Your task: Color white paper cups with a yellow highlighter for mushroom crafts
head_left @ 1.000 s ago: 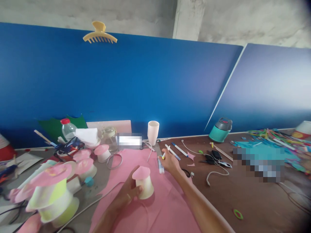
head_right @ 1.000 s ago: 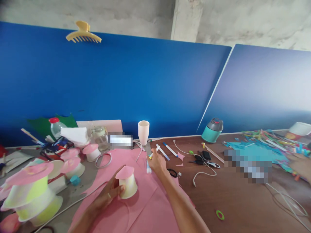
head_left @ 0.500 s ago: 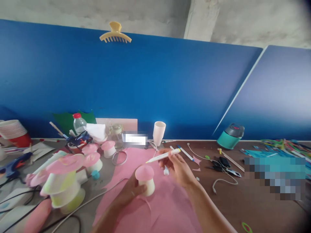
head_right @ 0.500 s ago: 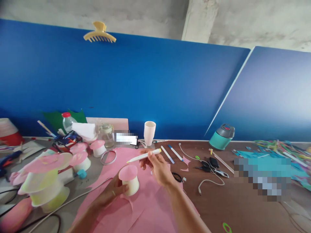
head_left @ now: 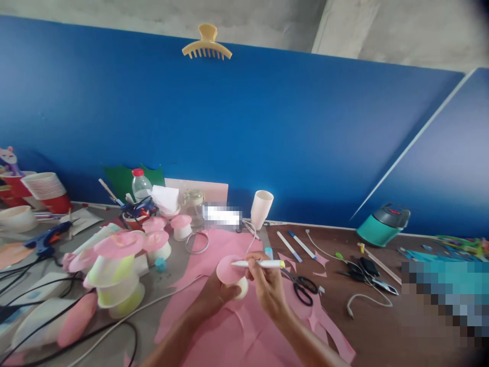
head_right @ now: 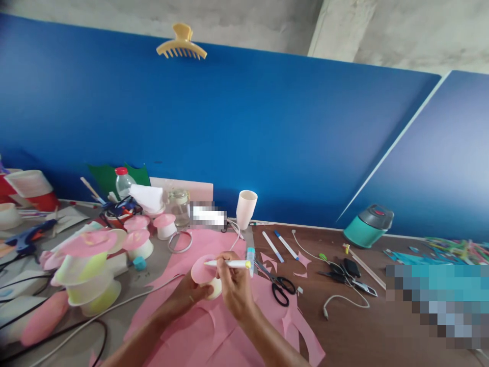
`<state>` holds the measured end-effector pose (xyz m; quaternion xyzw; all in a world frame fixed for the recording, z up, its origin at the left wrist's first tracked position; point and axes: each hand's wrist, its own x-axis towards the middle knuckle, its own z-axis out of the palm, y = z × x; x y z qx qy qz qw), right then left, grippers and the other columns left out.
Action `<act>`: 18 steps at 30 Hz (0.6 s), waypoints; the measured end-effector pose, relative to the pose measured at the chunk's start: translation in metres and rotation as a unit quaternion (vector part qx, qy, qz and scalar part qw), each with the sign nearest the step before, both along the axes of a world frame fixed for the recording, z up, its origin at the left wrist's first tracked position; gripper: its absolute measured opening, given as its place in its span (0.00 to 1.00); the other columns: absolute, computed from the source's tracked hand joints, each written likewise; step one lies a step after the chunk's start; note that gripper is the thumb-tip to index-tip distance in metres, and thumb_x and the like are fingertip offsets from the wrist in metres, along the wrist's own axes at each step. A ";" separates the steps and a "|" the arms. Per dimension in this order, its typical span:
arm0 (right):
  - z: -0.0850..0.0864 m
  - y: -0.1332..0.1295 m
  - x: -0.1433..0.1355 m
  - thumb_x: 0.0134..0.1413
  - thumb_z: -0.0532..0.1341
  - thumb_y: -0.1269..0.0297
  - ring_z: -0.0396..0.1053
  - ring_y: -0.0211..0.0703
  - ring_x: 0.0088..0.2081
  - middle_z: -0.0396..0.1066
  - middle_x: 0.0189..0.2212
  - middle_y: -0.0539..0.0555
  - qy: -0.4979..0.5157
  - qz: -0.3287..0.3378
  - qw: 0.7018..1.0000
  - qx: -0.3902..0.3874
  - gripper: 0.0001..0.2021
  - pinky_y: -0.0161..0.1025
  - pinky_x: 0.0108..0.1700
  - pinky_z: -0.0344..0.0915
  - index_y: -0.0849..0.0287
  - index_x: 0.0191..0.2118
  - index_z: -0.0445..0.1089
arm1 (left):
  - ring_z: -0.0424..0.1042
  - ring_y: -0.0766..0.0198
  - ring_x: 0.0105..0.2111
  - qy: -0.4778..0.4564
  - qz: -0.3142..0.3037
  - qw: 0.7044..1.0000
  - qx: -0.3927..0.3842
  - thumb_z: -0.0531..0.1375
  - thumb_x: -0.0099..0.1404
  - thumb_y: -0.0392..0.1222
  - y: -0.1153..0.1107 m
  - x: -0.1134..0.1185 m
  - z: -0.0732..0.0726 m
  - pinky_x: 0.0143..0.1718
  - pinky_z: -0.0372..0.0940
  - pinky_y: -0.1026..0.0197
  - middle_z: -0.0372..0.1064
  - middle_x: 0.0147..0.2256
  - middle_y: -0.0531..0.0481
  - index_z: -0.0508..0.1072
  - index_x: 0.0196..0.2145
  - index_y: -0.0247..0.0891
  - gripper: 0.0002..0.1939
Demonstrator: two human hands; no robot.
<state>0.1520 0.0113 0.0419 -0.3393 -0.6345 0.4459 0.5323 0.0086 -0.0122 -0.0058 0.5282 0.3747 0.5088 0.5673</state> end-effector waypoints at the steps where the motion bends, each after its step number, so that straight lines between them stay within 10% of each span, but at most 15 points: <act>1: -0.001 0.000 0.000 0.60 0.53 0.59 0.57 0.35 0.23 0.59 0.20 0.46 -0.015 -0.007 1.000 0.014 0.12 0.33 0.26 0.55 0.59 0.30 0.66 | 0.67 0.55 0.44 0.002 0.000 1.000 0.000 0.64 0.56 0.47 0.000 0.001 0.001 0.42 0.63 0.58 0.70 0.45 0.44 0.65 0.50 0.37 0.26; 18: 0.000 0.000 0.005 0.61 0.51 0.54 0.62 0.41 0.27 0.65 0.24 0.51 -0.036 -0.041 0.998 0.023 0.15 0.37 0.31 0.61 0.60 0.38 0.67 | 0.68 0.51 0.45 0.012 0.040 0.998 -0.051 0.66 0.53 0.42 -0.001 0.006 -0.003 0.42 0.64 0.56 0.71 0.44 0.44 0.68 0.47 0.36 0.24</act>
